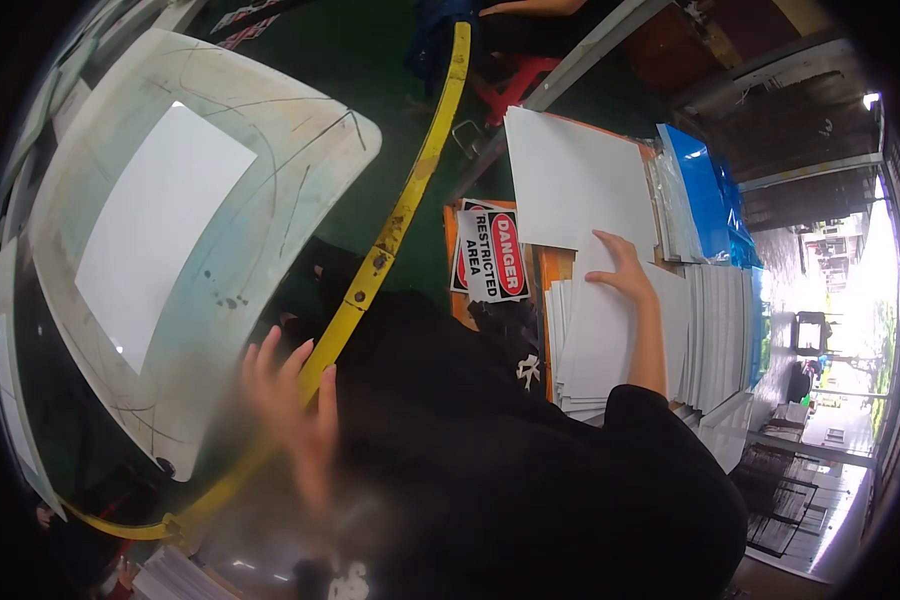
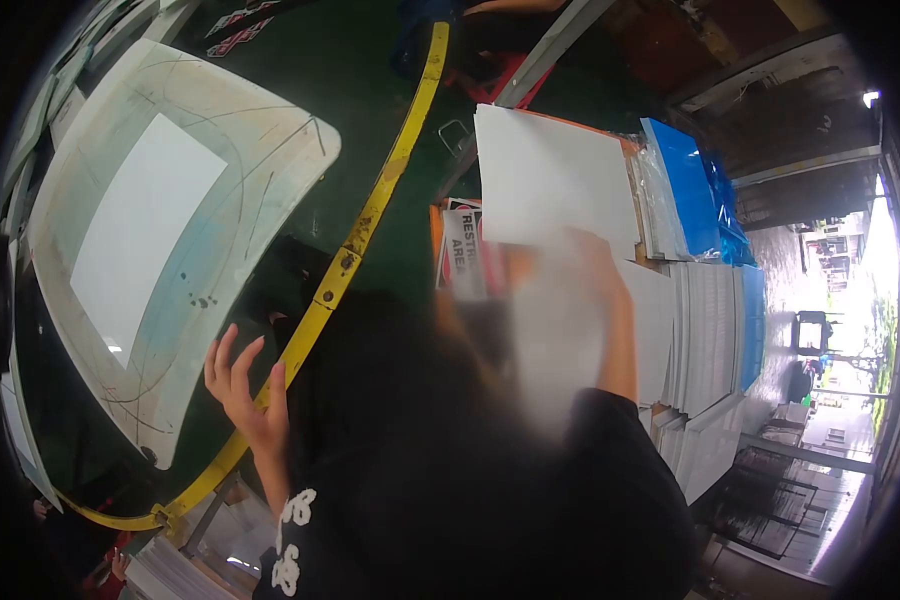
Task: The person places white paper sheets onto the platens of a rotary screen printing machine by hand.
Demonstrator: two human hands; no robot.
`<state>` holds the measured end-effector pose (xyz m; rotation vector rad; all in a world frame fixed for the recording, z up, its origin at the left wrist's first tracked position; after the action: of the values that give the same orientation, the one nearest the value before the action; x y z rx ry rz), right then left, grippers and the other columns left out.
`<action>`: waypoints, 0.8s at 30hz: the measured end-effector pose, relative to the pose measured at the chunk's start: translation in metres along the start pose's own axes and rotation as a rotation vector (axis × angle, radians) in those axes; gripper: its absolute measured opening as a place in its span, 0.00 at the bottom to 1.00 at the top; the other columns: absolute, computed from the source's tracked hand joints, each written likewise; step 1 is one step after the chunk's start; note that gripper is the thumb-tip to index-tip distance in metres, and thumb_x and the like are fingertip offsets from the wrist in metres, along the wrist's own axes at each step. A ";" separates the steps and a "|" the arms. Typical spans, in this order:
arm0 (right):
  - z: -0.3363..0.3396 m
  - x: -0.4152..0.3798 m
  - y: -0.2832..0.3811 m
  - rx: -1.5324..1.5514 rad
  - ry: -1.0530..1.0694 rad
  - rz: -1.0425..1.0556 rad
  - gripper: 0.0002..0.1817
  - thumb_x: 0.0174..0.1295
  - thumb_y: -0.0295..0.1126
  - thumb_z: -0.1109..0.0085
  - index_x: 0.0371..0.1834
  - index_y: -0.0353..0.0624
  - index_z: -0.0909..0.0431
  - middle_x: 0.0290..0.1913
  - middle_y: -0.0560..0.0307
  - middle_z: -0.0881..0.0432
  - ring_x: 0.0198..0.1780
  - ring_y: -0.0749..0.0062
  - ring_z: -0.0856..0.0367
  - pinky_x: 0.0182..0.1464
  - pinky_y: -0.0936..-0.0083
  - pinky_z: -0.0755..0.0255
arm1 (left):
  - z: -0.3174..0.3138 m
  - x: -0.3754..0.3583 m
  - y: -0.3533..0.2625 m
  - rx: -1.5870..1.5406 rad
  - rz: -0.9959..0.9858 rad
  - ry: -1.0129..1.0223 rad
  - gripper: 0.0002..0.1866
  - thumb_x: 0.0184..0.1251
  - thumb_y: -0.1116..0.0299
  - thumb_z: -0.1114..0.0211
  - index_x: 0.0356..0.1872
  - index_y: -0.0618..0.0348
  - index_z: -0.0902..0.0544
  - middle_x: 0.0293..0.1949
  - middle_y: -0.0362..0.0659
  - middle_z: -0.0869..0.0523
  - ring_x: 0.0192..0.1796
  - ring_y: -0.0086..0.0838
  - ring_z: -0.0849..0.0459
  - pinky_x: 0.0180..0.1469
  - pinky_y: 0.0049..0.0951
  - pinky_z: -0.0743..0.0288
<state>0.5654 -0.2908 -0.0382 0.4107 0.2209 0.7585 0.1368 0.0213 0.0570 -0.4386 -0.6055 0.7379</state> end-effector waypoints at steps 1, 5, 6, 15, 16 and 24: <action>0.000 0.002 -0.006 -0.040 0.019 0.014 0.37 0.41 0.41 0.26 0.57 0.44 0.28 0.56 0.51 0.26 0.60 0.59 0.33 0.64 0.67 0.40 | -0.001 -0.002 0.001 -0.005 -0.012 0.001 0.15 0.53 0.72 0.34 0.44 0.55 0.20 0.60 0.46 0.27 0.66 0.46 0.39 0.67 0.41 0.49; -0.001 0.020 -0.041 0.033 0.038 -0.091 0.35 0.41 0.39 0.26 0.55 0.41 0.28 0.52 0.52 0.24 0.57 0.63 0.29 0.61 0.70 0.37 | -0.004 -0.003 0.001 -0.022 -0.034 0.024 0.14 0.53 0.71 0.34 0.44 0.55 0.19 0.59 0.46 0.26 0.66 0.46 0.38 0.67 0.41 0.49; 0.000 0.023 -0.045 0.059 0.021 -0.101 0.33 0.43 0.39 0.27 0.54 0.40 0.27 0.51 0.51 0.24 0.56 0.63 0.28 0.61 0.71 0.37 | -0.003 -0.002 0.000 -0.025 -0.030 0.035 0.14 0.53 0.71 0.34 0.44 0.55 0.19 0.59 0.46 0.26 0.66 0.46 0.38 0.66 0.41 0.48; 0.053 0.058 -0.068 0.002 -0.402 -0.227 0.26 0.67 0.50 0.60 0.33 0.35 0.23 0.37 0.45 0.20 0.41 0.57 0.25 0.47 0.66 0.33 | 0.017 0.011 -0.007 -0.132 -0.007 0.001 0.13 0.50 0.75 0.34 0.40 0.58 0.18 0.52 0.46 0.23 0.58 0.45 0.30 0.60 0.39 0.38; 0.076 0.059 -0.037 -0.072 -0.338 -0.267 0.30 0.67 0.53 0.62 0.34 0.35 0.21 0.37 0.37 0.20 0.44 0.47 0.23 0.48 0.61 0.33 | 0.016 0.014 -0.010 -0.222 -0.060 0.018 0.12 0.51 0.75 0.34 0.40 0.58 0.18 0.49 0.47 0.22 0.54 0.43 0.26 0.58 0.39 0.35; 0.151 0.050 0.304 -0.106 -0.361 0.296 0.21 0.70 0.41 0.65 0.28 0.42 0.25 0.13 0.48 0.38 0.17 0.61 0.34 0.23 0.66 0.45 | -0.066 0.013 -0.087 -0.564 -0.253 0.667 0.36 0.58 0.56 0.34 0.63 0.65 0.37 0.54 0.57 0.26 0.56 0.48 0.28 0.60 0.40 0.35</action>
<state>0.4636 -0.0992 0.2279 0.4772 -0.2226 0.9661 0.2292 -0.0372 0.0614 -1.0549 -0.2153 0.1358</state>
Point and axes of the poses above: each hand's wrist, its own x-axis towards the middle knuckle, its own z-axis out of the back of the hand, y = z × x, the point moved 7 cm from there along x, towards the middle knuckle
